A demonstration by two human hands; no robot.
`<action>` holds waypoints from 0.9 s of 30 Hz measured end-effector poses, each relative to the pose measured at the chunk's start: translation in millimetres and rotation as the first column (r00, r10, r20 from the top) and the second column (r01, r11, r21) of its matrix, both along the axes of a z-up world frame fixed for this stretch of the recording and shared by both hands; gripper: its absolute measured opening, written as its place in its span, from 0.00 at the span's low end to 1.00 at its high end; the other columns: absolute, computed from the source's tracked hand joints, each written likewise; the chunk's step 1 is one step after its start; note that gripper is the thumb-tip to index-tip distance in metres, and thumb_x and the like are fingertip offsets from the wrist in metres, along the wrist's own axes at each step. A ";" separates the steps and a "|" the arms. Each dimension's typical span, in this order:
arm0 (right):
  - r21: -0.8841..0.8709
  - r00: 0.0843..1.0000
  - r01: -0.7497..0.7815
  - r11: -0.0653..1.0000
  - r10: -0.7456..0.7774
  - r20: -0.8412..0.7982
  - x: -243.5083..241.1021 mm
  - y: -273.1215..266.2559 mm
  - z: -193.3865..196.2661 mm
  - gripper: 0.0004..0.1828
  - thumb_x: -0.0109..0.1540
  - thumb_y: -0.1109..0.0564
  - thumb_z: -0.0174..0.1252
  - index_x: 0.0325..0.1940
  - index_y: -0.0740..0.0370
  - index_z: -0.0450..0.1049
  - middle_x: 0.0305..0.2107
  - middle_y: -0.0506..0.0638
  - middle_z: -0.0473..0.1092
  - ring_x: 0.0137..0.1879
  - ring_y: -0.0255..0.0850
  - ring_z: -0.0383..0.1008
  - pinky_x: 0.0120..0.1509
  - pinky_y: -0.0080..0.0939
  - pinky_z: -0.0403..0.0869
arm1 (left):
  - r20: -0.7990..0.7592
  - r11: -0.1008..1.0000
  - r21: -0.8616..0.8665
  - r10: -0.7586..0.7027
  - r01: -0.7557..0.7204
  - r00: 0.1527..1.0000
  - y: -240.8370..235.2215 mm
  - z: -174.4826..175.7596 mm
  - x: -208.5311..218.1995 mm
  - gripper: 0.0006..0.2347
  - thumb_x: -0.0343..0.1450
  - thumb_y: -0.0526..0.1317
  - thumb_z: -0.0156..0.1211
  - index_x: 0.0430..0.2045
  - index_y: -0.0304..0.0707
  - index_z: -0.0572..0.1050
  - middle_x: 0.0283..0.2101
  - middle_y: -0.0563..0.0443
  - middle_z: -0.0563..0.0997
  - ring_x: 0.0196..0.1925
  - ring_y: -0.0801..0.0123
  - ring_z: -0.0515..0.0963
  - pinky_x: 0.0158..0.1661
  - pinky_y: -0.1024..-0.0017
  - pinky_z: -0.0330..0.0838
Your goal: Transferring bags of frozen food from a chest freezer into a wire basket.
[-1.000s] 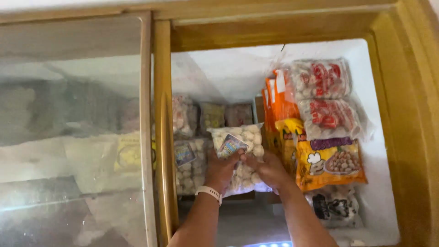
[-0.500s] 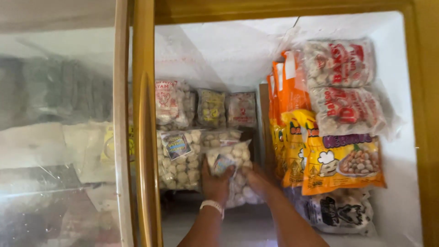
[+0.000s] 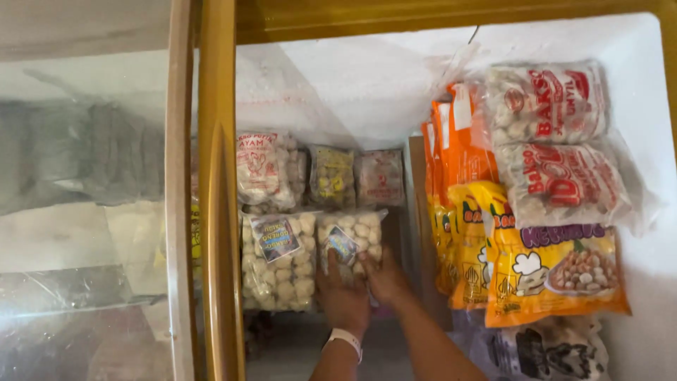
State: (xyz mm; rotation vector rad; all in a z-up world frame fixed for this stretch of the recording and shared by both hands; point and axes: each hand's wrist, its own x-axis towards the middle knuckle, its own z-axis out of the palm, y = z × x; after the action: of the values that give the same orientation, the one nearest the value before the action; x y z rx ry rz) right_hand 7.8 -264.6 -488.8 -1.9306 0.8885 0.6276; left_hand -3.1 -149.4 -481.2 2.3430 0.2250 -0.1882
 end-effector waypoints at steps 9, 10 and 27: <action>0.168 0.995 0.063 0.984 -0.075 0.065 1.8 -8.7 -46.8 0.42 0.64 0.26 0.39 0.72 0.55 0.59 0.61 0.65 0.70 0.66 0.60 0.70 0.69 0.56 0.68 | 0.245 0.997 0.032 0.064 -0.074 0.967 -7.3 15.6 0.3 0.25 0.63 0.40 0.66 0.57 0.44 0.73 0.61 0.35 0.73 0.62 0.39 0.70 0.60 0.47 0.63; 0.164 0.995 0.064 0.984 -0.075 0.064 4.0 -8.1 -36.0 0.42 0.64 0.26 0.39 0.72 0.55 0.59 0.61 0.65 0.70 0.66 0.60 0.70 0.69 0.56 0.68 | 0.243 0.997 0.028 0.065 -0.074 0.968 -8.6 16.3 -1.6 0.25 0.63 0.40 0.66 0.57 0.44 0.73 0.61 0.35 0.73 0.62 0.39 0.70 0.60 0.47 0.63; -0.079 0.992 0.059 0.995 -0.049 0.119 -15.0 -29.6 -45.4 0.55 0.64 0.27 0.51 0.76 0.71 0.40 0.68 0.75 0.52 0.73 0.63 0.57 0.74 0.53 0.60 | -0.916 0.131 -0.350 0.162 -0.928 0.368 3.9 -60.3 -21.3 0.15 0.71 0.49 0.51 0.42 0.40 0.78 0.40 0.48 0.82 0.40 0.58 0.79 0.45 0.58 0.71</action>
State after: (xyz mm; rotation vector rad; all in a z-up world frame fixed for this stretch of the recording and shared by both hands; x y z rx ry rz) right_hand -7.2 -294.2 -534.1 -1.9880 0.9012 0.4475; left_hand -24.4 -145.5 -541.5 0.7521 1.2107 -0.6178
